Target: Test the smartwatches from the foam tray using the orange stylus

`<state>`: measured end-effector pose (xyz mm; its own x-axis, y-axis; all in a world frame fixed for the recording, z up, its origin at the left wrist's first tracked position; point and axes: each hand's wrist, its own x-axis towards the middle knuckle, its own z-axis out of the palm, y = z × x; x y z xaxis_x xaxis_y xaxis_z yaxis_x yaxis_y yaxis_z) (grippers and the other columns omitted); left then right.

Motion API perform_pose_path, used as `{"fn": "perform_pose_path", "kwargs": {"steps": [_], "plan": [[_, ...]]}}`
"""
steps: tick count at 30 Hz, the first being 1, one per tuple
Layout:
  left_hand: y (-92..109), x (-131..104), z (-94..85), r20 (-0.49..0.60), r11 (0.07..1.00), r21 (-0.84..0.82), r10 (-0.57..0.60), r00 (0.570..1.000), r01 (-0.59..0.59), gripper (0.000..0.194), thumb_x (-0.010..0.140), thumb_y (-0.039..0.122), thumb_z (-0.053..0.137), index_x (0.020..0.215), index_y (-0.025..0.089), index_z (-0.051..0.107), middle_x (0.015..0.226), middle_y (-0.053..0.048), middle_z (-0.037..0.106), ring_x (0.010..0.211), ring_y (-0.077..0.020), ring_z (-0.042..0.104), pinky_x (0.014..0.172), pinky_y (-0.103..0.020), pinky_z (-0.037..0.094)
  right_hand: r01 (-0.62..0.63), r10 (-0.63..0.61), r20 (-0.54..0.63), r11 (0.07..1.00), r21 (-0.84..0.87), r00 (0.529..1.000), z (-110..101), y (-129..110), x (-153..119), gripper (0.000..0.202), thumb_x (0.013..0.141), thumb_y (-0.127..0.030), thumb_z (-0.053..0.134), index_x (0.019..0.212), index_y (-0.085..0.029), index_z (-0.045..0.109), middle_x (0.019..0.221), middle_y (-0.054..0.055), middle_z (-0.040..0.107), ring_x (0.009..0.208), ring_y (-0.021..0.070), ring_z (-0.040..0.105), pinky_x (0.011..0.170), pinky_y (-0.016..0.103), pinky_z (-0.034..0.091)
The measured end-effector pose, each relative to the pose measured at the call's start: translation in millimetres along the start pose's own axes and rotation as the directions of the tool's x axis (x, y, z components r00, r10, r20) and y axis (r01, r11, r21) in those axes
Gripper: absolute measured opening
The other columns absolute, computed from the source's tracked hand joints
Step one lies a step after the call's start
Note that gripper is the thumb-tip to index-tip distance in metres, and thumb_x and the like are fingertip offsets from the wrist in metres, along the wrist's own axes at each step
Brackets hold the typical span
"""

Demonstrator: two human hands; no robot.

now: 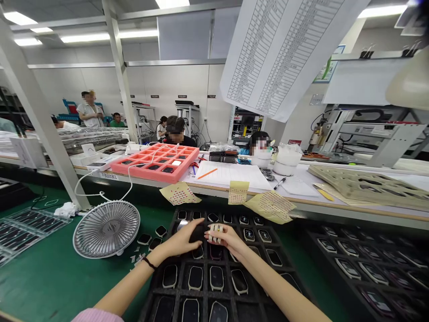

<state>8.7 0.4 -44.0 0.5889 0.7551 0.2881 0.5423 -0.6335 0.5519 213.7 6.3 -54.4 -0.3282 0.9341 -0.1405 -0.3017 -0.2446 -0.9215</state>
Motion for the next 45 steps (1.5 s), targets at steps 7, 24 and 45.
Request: {"fn": "perform_pose_path", "kwargs": {"steps": [7,24,45], "plan": [[19.5,27.0,12.3,-0.064,0.977,-0.192,0.077,0.995,-0.088,0.056,0.070,0.019,0.068,0.123,0.022,0.050,0.123,-0.007,0.058,0.112,-0.0216,0.055,0.097,-0.035,0.043,-0.022,0.021,0.049,1.000,0.016,0.999,5.5,1.8,-3.8,0.043,0.062,-0.049,0.074,0.088,-0.017,0.063,0.074,0.006,0.071,0.075,0.0237,0.070,0.067,0.035,0.056],[-0.5,68.2,28.8,-0.100,0.961,0.276,0.036,0.994,-0.007,0.054,0.066,0.007,0.062,0.119,0.016,0.053,0.118,-0.013,0.060,0.108,-0.0284,0.056,0.093,-0.042,0.044,0.199,-0.483,-0.163,0.612,-0.765,0.860,-62.4,6.1,25.1,0.033,0.075,-0.029,0.045,0.099,-0.016,0.064,0.082,0.007,0.061,0.089,0.0266,0.059,0.088,0.041,0.042],[-30.9,3.4,5.1,0.157,0.954,0.288,0.034,0.987,-0.078,0.042,0.094,0.037,0.035,0.136,0.036,0.034,0.146,-0.004,0.033,0.135,-0.0216,0.028,0.109,-0.051,0.014,0.392,-0.225,0.362,0.105,-0.914,0.904,-36.3,13.7,-17.6,0.053,0.091,-0.044,0.038,0.140,-0.023,0.032,0.147,0.007,0.029,0.137,0.0212,0.022,0.113,0.043,0.017]]}}
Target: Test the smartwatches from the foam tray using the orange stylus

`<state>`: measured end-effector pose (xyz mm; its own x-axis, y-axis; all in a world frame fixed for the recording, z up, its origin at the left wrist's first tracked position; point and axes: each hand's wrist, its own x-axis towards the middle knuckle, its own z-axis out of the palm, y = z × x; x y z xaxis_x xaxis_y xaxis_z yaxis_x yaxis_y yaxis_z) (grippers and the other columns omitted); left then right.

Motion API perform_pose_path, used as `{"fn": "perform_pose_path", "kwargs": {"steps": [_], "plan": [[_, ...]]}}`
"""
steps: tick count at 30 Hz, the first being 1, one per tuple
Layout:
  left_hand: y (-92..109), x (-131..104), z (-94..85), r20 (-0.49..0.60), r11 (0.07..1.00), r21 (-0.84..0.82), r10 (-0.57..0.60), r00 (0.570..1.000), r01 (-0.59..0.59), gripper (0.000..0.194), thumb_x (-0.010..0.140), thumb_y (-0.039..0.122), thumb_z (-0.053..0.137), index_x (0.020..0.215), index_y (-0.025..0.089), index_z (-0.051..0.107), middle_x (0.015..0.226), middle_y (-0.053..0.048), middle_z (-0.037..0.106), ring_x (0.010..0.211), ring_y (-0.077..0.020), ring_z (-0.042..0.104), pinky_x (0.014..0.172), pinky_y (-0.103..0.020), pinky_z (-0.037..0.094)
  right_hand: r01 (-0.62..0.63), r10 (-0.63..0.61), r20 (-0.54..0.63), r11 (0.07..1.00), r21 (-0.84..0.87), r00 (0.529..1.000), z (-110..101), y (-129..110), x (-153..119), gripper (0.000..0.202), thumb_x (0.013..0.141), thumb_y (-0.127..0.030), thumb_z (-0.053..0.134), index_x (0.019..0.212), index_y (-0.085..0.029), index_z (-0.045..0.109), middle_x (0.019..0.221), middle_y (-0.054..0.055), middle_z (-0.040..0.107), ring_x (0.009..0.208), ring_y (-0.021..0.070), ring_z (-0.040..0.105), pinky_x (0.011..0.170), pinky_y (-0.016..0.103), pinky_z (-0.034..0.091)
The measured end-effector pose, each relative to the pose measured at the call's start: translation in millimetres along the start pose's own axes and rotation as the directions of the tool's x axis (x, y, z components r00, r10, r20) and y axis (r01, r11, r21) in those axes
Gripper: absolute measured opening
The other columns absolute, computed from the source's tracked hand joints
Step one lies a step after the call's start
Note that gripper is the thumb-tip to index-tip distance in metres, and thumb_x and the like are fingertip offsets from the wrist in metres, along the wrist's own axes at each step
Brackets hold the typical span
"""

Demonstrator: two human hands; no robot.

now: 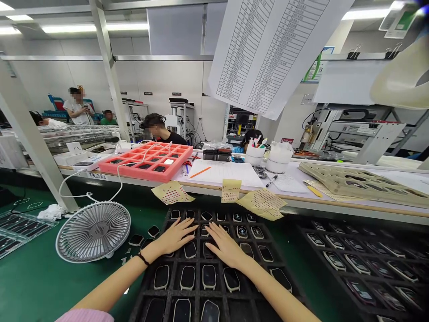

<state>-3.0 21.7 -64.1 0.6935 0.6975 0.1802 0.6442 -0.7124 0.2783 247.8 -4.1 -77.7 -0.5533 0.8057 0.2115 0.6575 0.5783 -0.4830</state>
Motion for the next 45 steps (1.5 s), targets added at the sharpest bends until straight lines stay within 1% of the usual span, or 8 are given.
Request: {"fn": "perform_pose_path", "kwargs": {"steps": [9,16,22,26,31,37,41,45], "plan": [[-12.3,-29.9,-29.5,-0.137,0.968,0.036,-0.241,0.961,0.248,0.040,0.093,0.038,0.034,0.127,0.022,0.048,0.135,-0.008,0.048,0.125,-0.0234,0.042,0.107,-0.045,0.028,-0.033,0.045,0.114,0.994,-0.108,0.992,-2.8,-2.2,-1.3,0.057,0.092,-0.053,0.025,0.142,-0.025,0.023,0.150,0.004,0.020,0.139,0.0195,0.012,0.113,0.046,0.008],[2.9,-56.8,-50.9,0.043,0.981,0.033,-0.194,0.980,0.193,0.029,0.082,0.022,0.050,0.110,0.022,0.057,0.109,-0.005,0.062,0.102,-0.0217,0.056,0.090,-0.033,0.042,-0.054,0.079,0.133,0.983,-0.176,0.988,-1.0,-3.9,-1.3,0.060,0.092,-0.054,0.016,0.143,-0.022,0.022,0.151,0.006,0.018,0.140,0.0201,0.008,0.112,0.048,0.007],[20.6,-52.8,-66.7,0.170,0.986,0.084,-0.155,0.973,0.142,0.044,0.068,0.014,0.060,0.110,0.023,0.056,0.117,-0.005,0.057,0.107,-0.0237,0.053,0.092,-0.033,0.039,0.232,-0.225,0.191,0.973,-0.014,0.955,-4.3,-44.5,-12.7,0.052,0.094,-0.046,0.028,0.142,-0.028,0.022,0.151,0.004,0.018,0.139,0.0200,0.014,0.113,0.046,0.010],[25.4,-47.7,-64.9,0.208,0.982,0.119,-0.172,0.963,0.149,0.036,0.070,0.018,0.060,0.105,0.024,0.058,0.110,-0.004,0.061,0.099,-0.0227,0.058,0.087,-0.031,0.040,0.403,-0.426,0.304,0.905,0.137,0.852,-6.4,-71.6,-21.6,0.050,0.094,-0.046,0.032,0.140,-0.026,0.030,0.149,0.003,0.025,0.138,0.0190,0.016,0.114,0.043,0.009],[20.2,-44.0,-58.8,0.218,0.977,0.053,-0.215,0.952,0.208,0.053,0.066,0.018,0.064,0.116,0.026,0.049,0.103,-0.002,0.064,0.097,-0.0218,0.059,0.085,-0.031,0.041,0.384,-0.417,0.295,0.909,0.165,0.860,-5.9,-74.0,-22.5,0.050,0.094,-0.044,0.033,0.138,-0.021,0.034,0.148,0.006,0.029,0.138,0.0192,0.019,0.114,0.042,0.010],[22.4,-45.4,-56.2,0.027,0.962,-0.114,-0.245,0.969,0.246,0.029,0.067,0.023,0.062,0.094,0.020,0.053,0.096,-0.003,0.061,0.091,-0.0196,0.057,0.083,-0.030,0.044,0.432,-0.455,0.225,0.890,0.146,0.862,0.3,-69.7,-23.5,0.043,0.094,-0.037,0.038,0.132,-0.019,0.045,0.141,0.008,0.042,0.135,0.0186,0.028,0.113,0.041,0.015],[40.7,-33.5,-49.8,-0.092,0.966,-0.127,-0.236,0.967,0.223,0.029,0.075,0.029,0.058,0.101,0.020,0.050,0.099,-0.004,0.061,0.091,-0.0189,0.058,0.081,-0.029,0.046,0.592,-0.609,0.198,0.793,0.143,0.768,7.0,-76.1,-28.6,0.035,0.091,-0.031,0.041,0.121,-0.018,0.055,0.127,0.007,0.058,0.126,0.0163,0.043,0.109,0.035,0.026],[61.1,-11.3,-32.8,0.067,0.975,0.080,-0.211,0.975,0.206,0.033,0.075,0.032,0.060,0.105,0.020,0.053,0.094,-0.007,0.066,0.086,-0.0239,0.063,0.075,-0.032,0.048,0.651,-0.652,0.203,0.755,0.081,0.731,11.4,-82.2,-31.1,0.034,0.091,-0.031,0.040,0.117,-0.016,0.058,0.124,0.009,0.059,0.124,0.0182,0.045,0.107,0.033,0.030]]}}
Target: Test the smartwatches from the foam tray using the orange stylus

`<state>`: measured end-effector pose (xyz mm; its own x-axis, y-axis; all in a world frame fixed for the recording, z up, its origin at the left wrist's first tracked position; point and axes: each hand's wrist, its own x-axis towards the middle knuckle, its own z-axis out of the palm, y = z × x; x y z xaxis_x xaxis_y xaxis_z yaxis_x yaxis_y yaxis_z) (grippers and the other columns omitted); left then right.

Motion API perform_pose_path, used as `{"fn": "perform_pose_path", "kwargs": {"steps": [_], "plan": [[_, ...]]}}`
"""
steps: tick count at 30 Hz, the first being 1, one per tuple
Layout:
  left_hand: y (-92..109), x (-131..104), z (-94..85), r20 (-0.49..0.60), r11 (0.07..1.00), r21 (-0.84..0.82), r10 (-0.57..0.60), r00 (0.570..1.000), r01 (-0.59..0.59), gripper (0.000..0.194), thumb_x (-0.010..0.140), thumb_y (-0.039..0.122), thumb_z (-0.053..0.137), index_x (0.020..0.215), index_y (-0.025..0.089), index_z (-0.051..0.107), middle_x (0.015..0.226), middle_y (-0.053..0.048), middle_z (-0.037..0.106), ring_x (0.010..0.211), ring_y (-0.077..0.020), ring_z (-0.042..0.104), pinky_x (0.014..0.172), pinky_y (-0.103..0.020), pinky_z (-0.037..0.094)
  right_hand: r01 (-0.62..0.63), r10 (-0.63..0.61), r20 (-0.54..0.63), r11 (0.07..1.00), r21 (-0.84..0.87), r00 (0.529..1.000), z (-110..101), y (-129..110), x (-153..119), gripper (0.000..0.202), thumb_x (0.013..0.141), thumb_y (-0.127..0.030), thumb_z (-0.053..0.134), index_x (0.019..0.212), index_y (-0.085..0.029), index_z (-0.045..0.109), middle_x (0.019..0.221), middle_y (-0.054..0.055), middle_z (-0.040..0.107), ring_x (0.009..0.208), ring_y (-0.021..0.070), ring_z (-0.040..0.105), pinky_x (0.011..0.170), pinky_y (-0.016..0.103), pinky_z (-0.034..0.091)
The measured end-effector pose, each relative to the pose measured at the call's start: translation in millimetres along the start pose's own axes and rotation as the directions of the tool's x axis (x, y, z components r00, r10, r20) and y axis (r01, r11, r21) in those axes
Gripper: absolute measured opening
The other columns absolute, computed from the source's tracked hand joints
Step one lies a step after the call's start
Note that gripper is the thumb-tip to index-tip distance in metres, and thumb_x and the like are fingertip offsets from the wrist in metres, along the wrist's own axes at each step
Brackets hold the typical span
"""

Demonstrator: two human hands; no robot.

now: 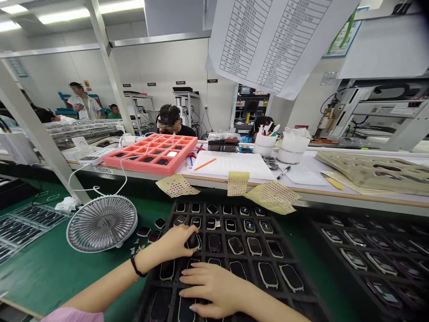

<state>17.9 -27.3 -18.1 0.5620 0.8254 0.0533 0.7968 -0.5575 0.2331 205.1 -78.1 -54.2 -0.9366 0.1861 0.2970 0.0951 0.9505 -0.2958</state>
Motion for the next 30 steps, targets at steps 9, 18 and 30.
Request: {"fn": "perform_pose_path", "kwargs": {"steps": [9,18,30], "plan": [[12.8,24.2,-4.6,0.177,0.963,0.259,0.034,0.984,-0.079,0.051,0.062,0.031,0.070,0.109,0.017,0.055,0.088,-0.010,0.070,0.077,-0.0295,0.067,0.064,-0.032,0.049,-0.069,0.067,0.034,0.996,0.059,0.997,-1.2,1.7,1.6,0.033,0.093,-0.027,0.038,0.119,-0.019,0.056,0.125,0.006,0.059,0.127,0.0159,0.041,0.108,0.032,0.028],[28.3,38.8,-17.9,0.014,0.972,0.176,0.154,0.988,-0.154,0.038,0.068,0.038,0.066,0.102,0.023,0.060,0.091,-0.004,0.068,0.081,-0.0229,0.065,0.067,-0.026,0.047,-0.094,0.092,0.024,0.990,0.108,0.995,0.3,2.6,-0.1,0.032,0.093,-0.028,0.039,0.120,-0.022,0.056,0.127,0.004,0.058,0.127,0.0141,0.041,0.109,0.031,0.025],[52.5,57.0,-2.6,0.251,0.919,0.220,0.272,0.929,-0.328,0.044,0.068,0.020,0.065,0.110,0.020,0.055,0.093,-0.009,0.068,0.084,-0.0255,0.065,0.068,-0.030,0.050,-0.084,0.082,0.027,0.993,0.087,0.996,-1.7,2.6,0.8,0.032,0.094,-0.026,0.038,0.119,-0.020,0.056,0.126,0.004,0.058,0.127,0.0135,0.041,0.109,0.030,0.024]]}}
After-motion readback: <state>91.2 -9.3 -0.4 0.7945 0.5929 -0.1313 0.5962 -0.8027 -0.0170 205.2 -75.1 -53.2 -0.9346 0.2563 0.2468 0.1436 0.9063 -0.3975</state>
